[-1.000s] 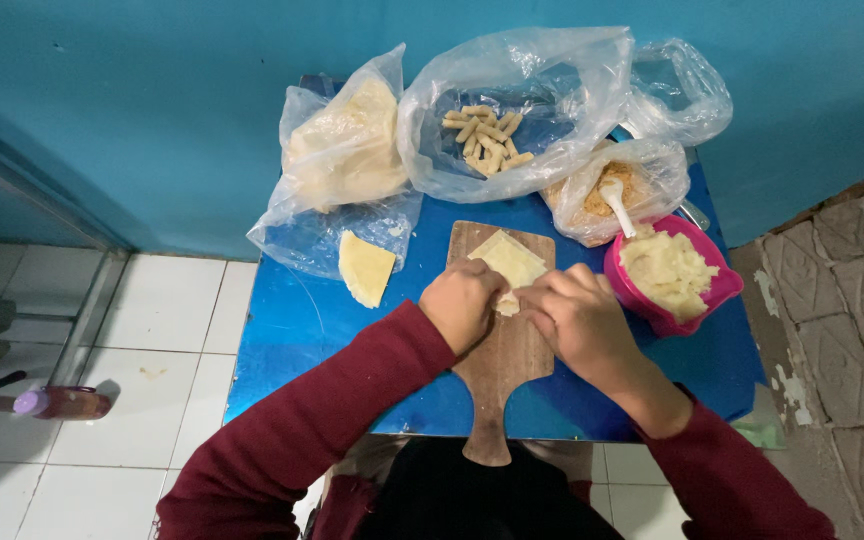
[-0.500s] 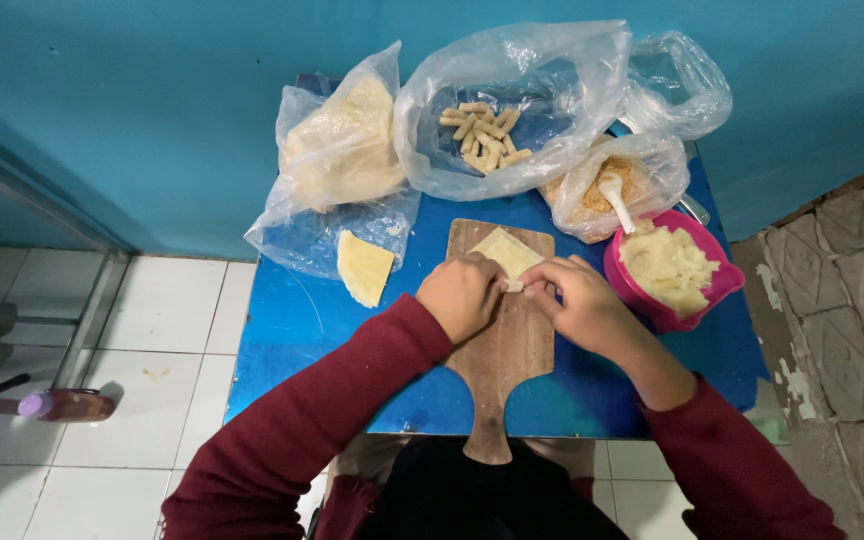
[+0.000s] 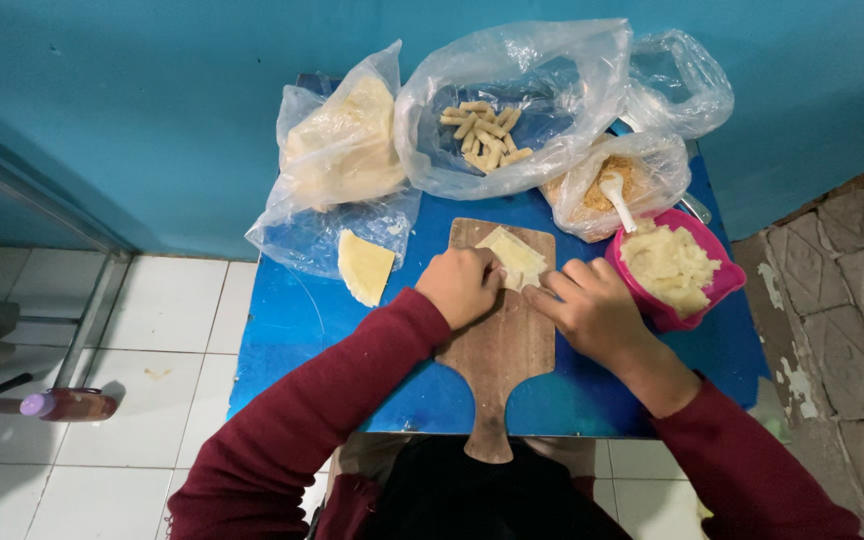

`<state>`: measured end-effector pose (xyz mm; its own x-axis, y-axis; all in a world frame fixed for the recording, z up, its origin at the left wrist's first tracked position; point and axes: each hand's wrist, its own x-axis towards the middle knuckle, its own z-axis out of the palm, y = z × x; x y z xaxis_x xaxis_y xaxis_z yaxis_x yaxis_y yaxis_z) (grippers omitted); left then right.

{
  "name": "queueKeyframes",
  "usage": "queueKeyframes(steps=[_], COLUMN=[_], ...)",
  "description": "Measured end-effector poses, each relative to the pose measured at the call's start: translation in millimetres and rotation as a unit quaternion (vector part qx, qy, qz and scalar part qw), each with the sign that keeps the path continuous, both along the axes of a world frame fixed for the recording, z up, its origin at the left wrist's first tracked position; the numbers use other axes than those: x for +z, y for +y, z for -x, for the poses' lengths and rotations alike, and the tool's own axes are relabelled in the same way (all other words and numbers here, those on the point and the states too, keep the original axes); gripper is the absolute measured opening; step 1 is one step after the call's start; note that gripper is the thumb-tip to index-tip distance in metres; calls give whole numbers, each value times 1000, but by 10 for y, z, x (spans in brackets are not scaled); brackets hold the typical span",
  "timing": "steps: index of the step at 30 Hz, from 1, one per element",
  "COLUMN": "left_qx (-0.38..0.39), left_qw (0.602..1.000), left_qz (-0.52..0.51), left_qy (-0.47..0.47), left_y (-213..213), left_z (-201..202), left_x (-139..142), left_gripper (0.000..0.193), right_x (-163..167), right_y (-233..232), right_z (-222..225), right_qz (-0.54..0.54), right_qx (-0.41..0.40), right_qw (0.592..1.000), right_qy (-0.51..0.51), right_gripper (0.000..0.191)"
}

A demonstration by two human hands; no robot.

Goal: The person places a square of dough on a wooden board, spoons filling from a pink bowl onto it, and folds and pinches the dough closed around the filling. Finished folded pastries are set aside with other completed rolled items in a plastic bag on the table.

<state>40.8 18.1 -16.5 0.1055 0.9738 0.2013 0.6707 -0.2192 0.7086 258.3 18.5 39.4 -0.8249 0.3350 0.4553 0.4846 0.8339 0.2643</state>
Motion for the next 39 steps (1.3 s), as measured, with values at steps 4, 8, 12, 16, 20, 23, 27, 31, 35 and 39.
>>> queueKeyframes(steps=[4, 8, 12, 16, 20, 23, 27, 31, 35, 39], left_qx=[-7, -8, -27, -42, -32, -32, -22, -38, -65, -82], left_qw=[1000, 1000, 999, 996, 995, 998, 996, 996, 993, 994], left_qz=[15, 13, -16, -83, -88, -54, -72, -77, -99, -67], left_qy=[-12, -7, 1, 14, 38, -3, -47, -37, 15, 32], left_y=[47, 40, 10, -60, -107, -98, -58, -55, -67, -42], left_z=[30, 29, 29, 31, 13, 26, 32, 63, 78, 86], left_x=[-9, -13, -5, 28, 75, 88, 66, 36, 26, 44], left_gripper=[23, 23, 22, 20, 18, 16, 18, 8, 6, 14], right_x=[46, 151, 158, 22, -150, -242, -248, -194, -123, -124], right_y=[-11, -35, -70, 51, 254, 285, 258, 167, 64, 67], right_z=[-2, -35, -37, 71, 201, 223, 203, 253, 274, 264], right_qz=[-19, -12, 106, 261, 416, 417, 419, 295, 282, 305], right_qx=[4, 8, -23, -48, -116, -123, -99, -40, -23, -34], right_qw=[1000, 999, 991, 947, 885, 883, 878, 937, 942, 936], right_qy=[-23, -31, 77, 180, 173, 175, 208, 183, 178, 174], right_gripper=[19, 19, 16, 22, 18, 17, 18, 10, 7, 12])
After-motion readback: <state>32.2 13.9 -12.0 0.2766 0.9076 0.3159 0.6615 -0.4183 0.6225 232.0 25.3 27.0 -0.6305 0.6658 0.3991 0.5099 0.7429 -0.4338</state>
